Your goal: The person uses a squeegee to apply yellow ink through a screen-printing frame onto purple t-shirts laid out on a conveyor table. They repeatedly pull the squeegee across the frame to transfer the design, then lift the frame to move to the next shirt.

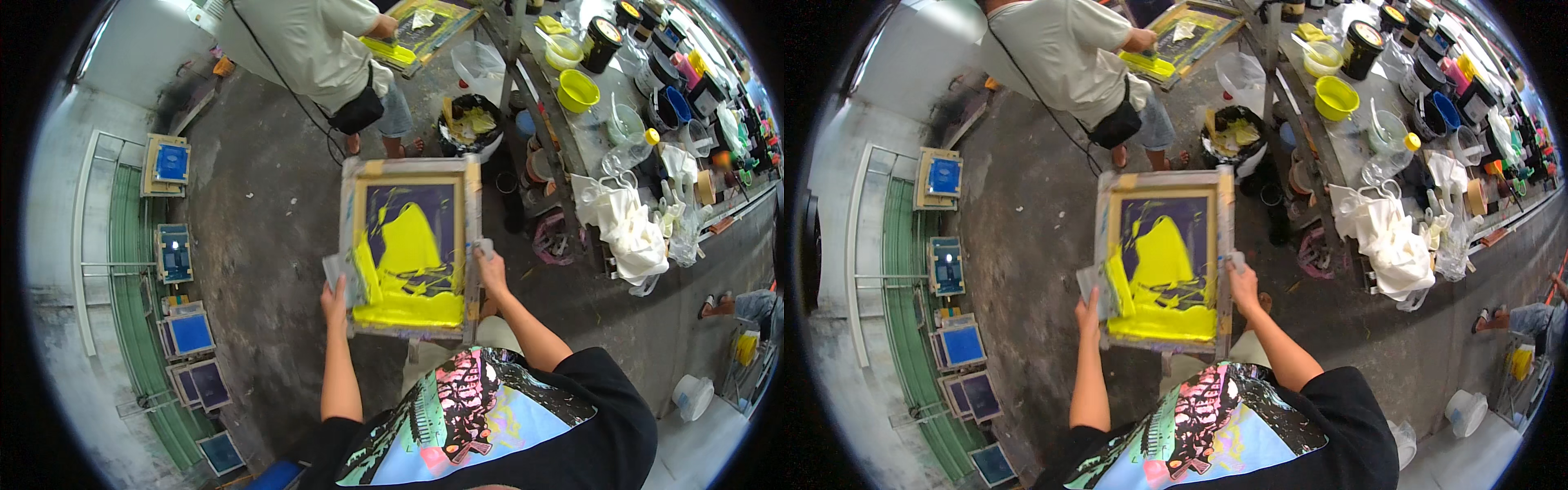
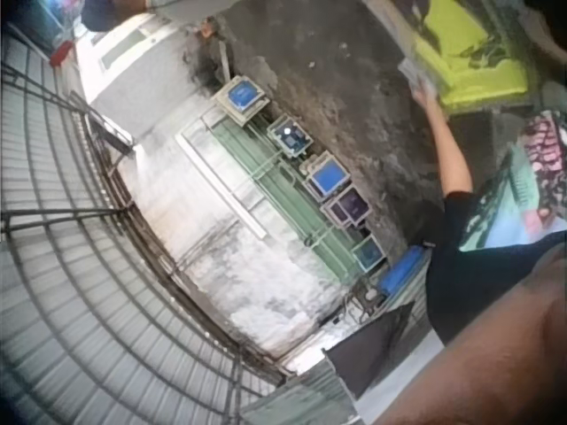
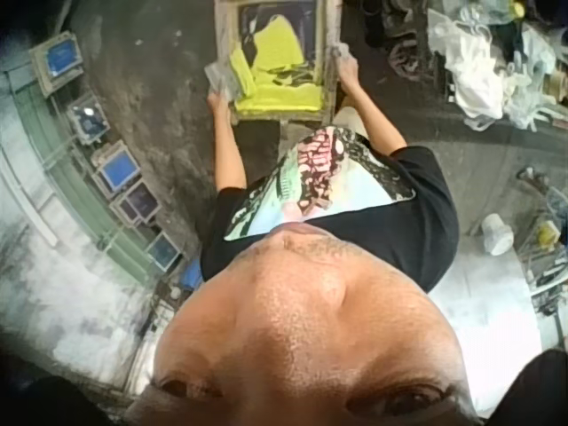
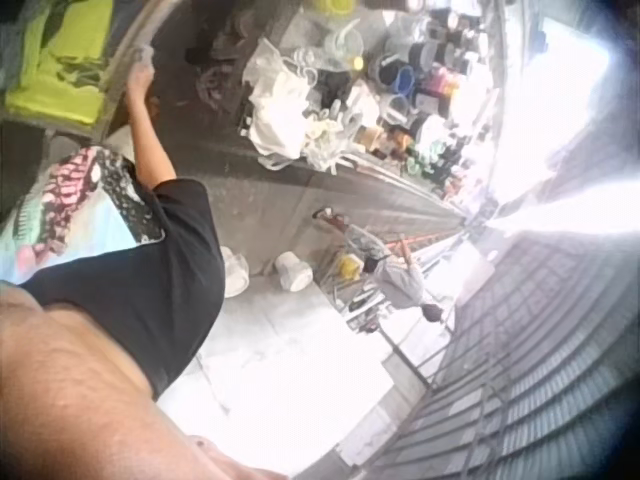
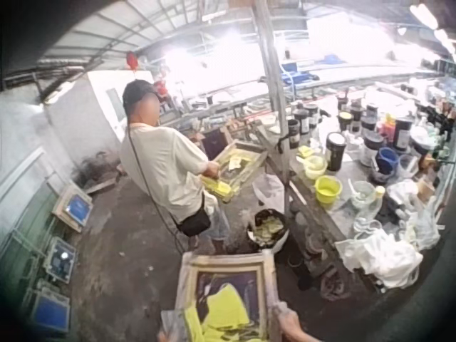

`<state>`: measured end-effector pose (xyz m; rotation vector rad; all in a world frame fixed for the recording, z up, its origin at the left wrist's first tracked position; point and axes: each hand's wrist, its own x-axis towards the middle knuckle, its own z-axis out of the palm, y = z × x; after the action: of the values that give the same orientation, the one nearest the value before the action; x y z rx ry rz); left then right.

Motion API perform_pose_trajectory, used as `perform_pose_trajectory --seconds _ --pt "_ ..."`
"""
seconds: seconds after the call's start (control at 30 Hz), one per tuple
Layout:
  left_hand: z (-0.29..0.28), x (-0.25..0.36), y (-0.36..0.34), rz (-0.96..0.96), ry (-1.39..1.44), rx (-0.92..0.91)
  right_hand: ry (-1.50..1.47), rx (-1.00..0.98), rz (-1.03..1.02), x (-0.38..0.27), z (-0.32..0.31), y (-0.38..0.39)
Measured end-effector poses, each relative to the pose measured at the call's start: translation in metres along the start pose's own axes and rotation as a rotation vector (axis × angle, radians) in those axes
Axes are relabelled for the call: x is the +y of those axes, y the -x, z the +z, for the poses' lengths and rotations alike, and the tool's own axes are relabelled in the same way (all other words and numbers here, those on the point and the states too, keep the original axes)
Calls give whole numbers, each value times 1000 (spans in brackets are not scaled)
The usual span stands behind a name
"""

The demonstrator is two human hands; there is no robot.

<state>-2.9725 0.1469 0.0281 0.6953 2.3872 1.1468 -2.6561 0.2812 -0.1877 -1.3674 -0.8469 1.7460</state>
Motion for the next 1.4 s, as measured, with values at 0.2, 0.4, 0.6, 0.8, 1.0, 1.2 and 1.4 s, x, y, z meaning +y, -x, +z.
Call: perform_pose_trajectory --seconds 0.2,0.4,0.6,0.8,1.0,1.2,1.4 --pt "-191 -68 24 -180 45 148 155 -301 -109 -37 195 47" --pt "-367 -128 39 -123 339 456 198 -580 -183 -55 399 112" --pt "-468 -135 0 -83 301 712 126 -860 -118 -72 550 145" --pt "-543 -97 -129 -50 242 706 56 -915 -142 -151 695 109" --pt "-588 -12 -298 38 397 829 19 -885 -101 -273 858 28" --pt "-622 88 -468 -216 195 1068 -78 -948 -56 -393 985 -56" --pt "-628 170 -648 110 385 784 -57 -899 -148 -483 1094 -173"
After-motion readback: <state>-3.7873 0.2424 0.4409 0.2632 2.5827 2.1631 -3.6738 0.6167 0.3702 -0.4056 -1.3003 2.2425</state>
